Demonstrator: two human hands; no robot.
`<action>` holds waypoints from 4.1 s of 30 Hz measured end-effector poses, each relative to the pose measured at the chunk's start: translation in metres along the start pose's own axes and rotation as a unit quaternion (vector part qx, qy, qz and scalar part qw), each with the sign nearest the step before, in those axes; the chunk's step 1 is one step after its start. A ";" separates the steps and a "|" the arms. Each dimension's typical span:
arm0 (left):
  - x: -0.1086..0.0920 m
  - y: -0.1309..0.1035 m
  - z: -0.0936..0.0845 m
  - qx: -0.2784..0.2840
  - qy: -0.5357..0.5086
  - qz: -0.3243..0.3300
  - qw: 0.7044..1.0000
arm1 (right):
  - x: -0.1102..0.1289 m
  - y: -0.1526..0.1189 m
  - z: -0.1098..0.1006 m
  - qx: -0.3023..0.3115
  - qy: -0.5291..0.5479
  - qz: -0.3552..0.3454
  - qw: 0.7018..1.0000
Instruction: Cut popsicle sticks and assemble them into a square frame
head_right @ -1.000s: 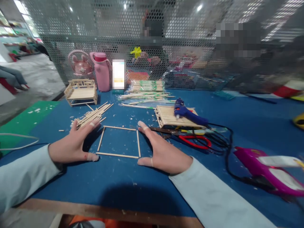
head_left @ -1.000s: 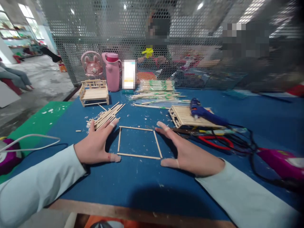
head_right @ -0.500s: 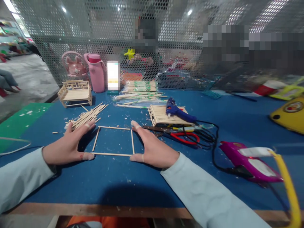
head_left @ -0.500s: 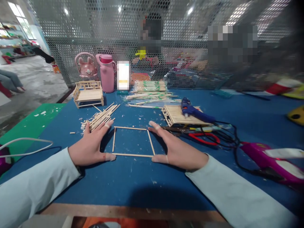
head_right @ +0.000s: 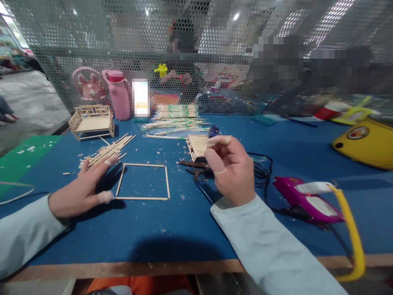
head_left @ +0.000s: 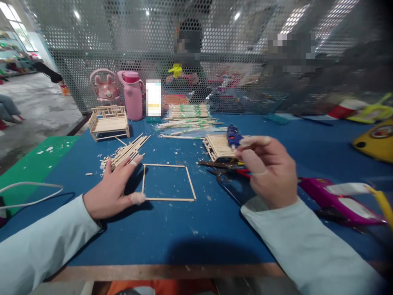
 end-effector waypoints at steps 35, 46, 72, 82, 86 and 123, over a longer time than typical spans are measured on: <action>0.001 0.018 0.007 -0.020 0.009 -0.026 0.999 | -0.014 -0.017 0.065 0.372 -0.175 0.080 0.908; 0.002 0.017 0.009 -0.026 0.004 -0.022 0.999 | -0.015 -0.019 0.066 0.379 -0.175 0.073 0.906; 0.001 0.017 0.009 -0.018 -0.006 -0.028 0.999 | -0.013 -0.017 0.066 0.380 -0.177 0.068 0.905; 0.001 0.018 0.009 -0.021 -0.005 -0.029 0.999 | -0.012 -0.017 0.065 0.382 -0.179 0.065 0.904; 0.001 0.017 0.008 -0.021 -0.001 -0.026 0.999 | -0.012 -0.017 0.065 0.381 -0.182 0.066 0.904; 0.002 0.017 0.007 -0.020 -0.008 -0.025 0.999 | -0.011 -0.021 0.059 0.419 -0.193 0.067 0.885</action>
Point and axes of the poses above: each hand's wrist, its own y-axis towards the middle knuckle, its own z-axis out of the palm, x = y × z, the point moved 4 cm from there along y, towards the middle knuckle, and after that the axes turned 15 degrees about x, right-handed, at the moved point
